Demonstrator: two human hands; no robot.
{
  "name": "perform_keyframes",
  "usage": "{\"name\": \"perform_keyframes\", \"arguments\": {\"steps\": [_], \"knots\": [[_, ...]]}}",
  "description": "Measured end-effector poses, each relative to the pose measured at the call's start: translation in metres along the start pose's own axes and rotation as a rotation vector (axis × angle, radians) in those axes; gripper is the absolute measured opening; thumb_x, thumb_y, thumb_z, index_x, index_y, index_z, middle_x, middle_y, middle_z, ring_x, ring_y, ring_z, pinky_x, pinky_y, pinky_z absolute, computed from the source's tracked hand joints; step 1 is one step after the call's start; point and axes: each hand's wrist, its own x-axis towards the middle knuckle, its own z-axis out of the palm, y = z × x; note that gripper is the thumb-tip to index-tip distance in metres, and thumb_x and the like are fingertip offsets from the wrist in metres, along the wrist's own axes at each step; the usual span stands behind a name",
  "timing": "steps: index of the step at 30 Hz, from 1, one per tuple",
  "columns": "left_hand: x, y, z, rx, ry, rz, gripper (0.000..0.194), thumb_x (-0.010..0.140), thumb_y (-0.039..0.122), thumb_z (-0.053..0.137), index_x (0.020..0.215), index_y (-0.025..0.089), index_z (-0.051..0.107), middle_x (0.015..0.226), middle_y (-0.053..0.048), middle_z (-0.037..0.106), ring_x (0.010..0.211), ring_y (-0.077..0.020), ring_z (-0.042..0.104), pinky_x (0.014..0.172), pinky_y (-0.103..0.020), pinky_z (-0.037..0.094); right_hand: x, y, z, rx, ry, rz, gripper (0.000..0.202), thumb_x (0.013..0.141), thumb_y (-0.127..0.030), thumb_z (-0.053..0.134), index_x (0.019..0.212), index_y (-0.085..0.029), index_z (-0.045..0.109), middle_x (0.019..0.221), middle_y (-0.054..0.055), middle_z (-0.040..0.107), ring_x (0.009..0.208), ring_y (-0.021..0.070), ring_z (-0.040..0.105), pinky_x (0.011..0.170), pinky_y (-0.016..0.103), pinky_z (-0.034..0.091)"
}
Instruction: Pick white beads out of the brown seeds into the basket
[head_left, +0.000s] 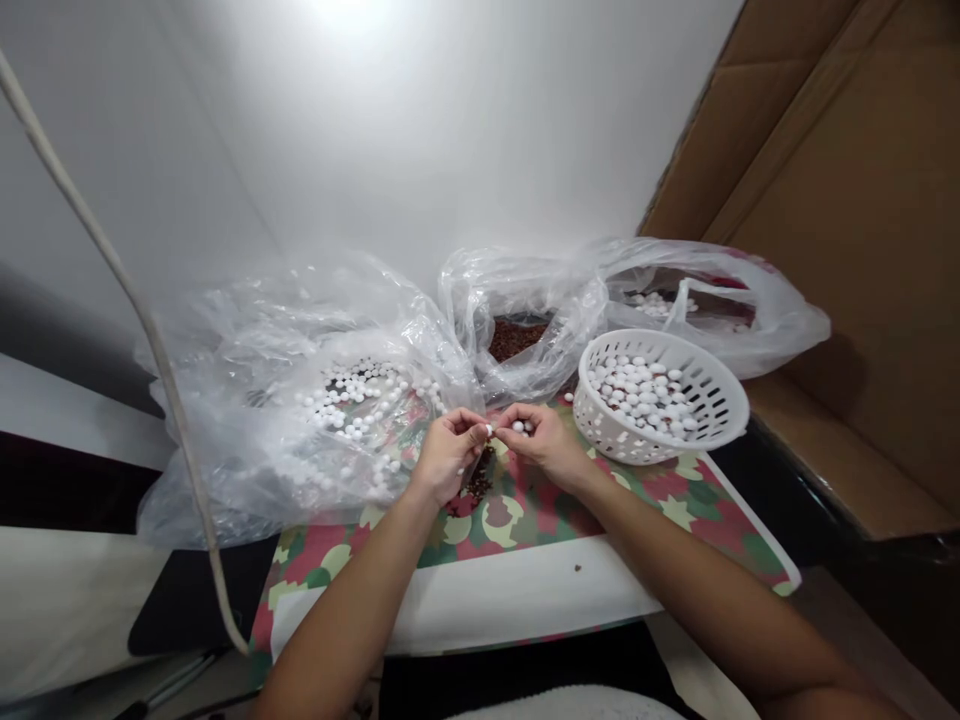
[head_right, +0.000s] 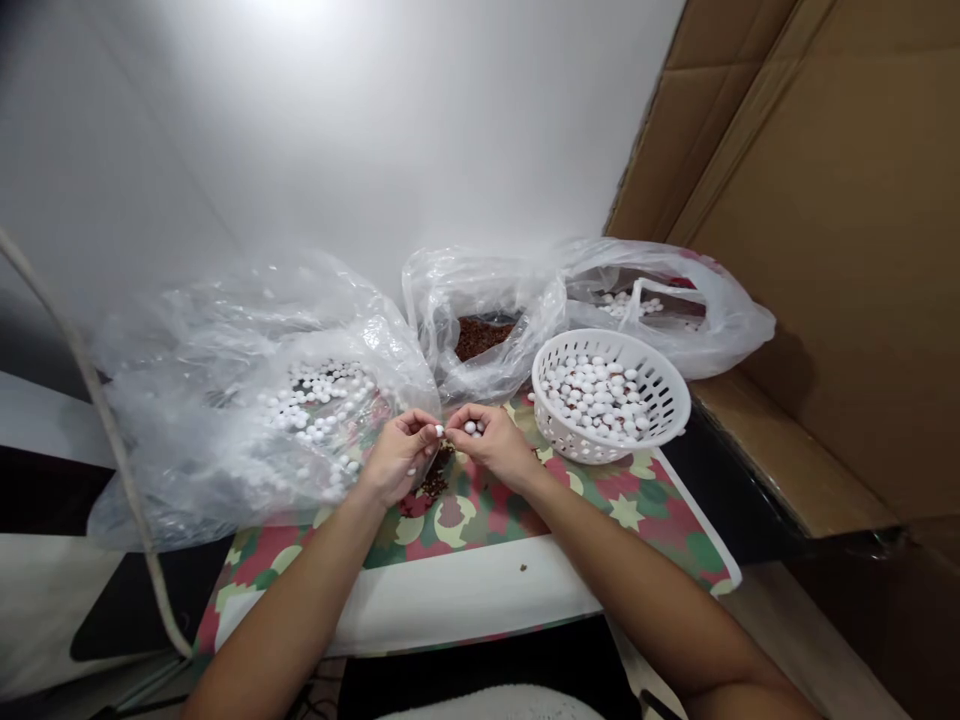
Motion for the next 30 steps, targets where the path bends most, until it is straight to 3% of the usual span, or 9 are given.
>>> {"name": "perform_keyframes", "arguments": {"steps": [7,11,13,18,21,24,25,27,30], "knots": [[0.0,-0.001,0.002,0.025,0.006,0.052,0.051,0.052,0.039,0.092,0.074,0.006,0.059,0.06,-0.006,0.05,0.049,-0.008,0.041,0.042,-0.011,0.026,-0.003,0.002,0.001,0.112,-0.063,0.039,0.038,0.072,-0.042,0.066,0.086,-0.012,0.048,0.061,-0.004,0.039,0.047,-0.0006,0.03,0.045,0.012,0.023],[-0.002,-0.002,0.003,0.037,-0.007,0.047,0.053,0.051,0.041,0.092,0.073,0.007,0.057,0.059,-0.006,0.049,0.049,-0.0084,0.042,0.042,-0.012,0.028,-0.004,0.0,0.0,0.157,-0.1,0.015,0.048,0.072,-0.044,0.066,0.107,-0.017,0.048,0.073,-0.003,0.043,0.05,-0.0002,0.032,0.044,0.012,0.024],[-0.002,-0.002,0.004,0.027,-0.017,0.05,0.055,0.052,0.041,0.092,0.071,0.008,0.053,0.06,-0.005,0.049,0.05,-0.0084,0.042,0.044,-0.012,0.03,-0.003,-0.001,0.0,0.103,-0.136,-0.017,0.05,0.076,-0.045,0.062,0.116,-0.018,0.051,0.073,-0.002,0.045,0.052,0.0002,0.032,0.047,0.013,0.024],[-0.001,0.004,0.003,0.007,0.021,0.093,0.067,0.054,0.055,0.088,0.081,0.015,0.042,0.066,-0.004,0.051,0.049,-0.0099,0.044,0.041,-0.012,0.027,-0.011,-0.027,-0.004,-0.216,-0.049,-0.148,0.036,0.08,-0.041,0.056,0.102,-0.013,0.066,0.073,0.003,0.052,0.061,0.0035,0.039,0.055,0.014,0.03],[0.003,0.014,-0.006,0.111,0.129,0.155,0.062,0.064,0.066,0.076,0.078,0.013,0.046,0.071,-0.006,0.053,0.048,-0.0073,0.041,0.041,-0.012,0.026,-0.025,-0.058,-0.028,-0.471,0.191,-0.237,0.033,0.082,-0.035,0.054,0.106,-0.015,0.064,0.083,0.005,0.057,0.065,0.0055,0.046,0.06,0.017,0.036],[0.007,0.028,-0.024,0.17,0.307,0.318,0.059,0.062,0.063,0.077,0.071,0.012,0.047,0.064,-0.005,0.048,0.05,-0.0077,0.041,0.044,-0.013,0.029,-0.034,-0.075,-0.07,-0.877,0.548,-0.278,0.029,0.082,-0.028,0.051,0.107,-0.016,0.062,0.093,0.006,0.058,0.077,0.0089,0.051,0.073,0.021,0.04],[0.008,0.033,-0.032,0.161,0.361,0.348,0.057,0.063,0.061,0.077,0.071,0.012,0.048,0.064,-0.004,0.048,0.052,-0.0086,0.043,0.046,-0.013,0.032,-0.034,-0.074,-0.085,-1.004,0.568,-0.24,0.029,0.081,-0.025,0.052,0.106,-0.017,0.062,0.096,0.007,0.058,0.082,0.0111,0.052,0.078,0.023,0.041],[0.011,0.045,-0.05,0.127,0.464,0.368,0.05,0.066,0.055,0.073,0.074,0.014,0.046,0.065,-0.003,0.048,0.051,-0.0088,0.041,0.046,-0.014,0.031,-0.032,-0.069,-0.11,-1.204,0.459,-0.088,0.033,0.081,-0.024,0.05,0.111,-0.018,0.061,0.108,0.008,0.057,0.094,0.0174,0.053,0.086,0.03,0.04],[0.02,0.068,-0.081,0.187,0.639,0.367,0.03,0.08,0.043,0.058,0.087,0.016,0.046,0.073,-0.003,0.051,0.051,-0.0095,0.042,0.046,-0.015,0.029,-0.028,-0.061,-0.127,-1.324,0.374,0.079,0.034,0.083,-0.021,0.045,0.112,-0.014,0.062,0.116,0.01,0.055,0.103,0.0228,0.053,0.091,0.035,0.039]]}}
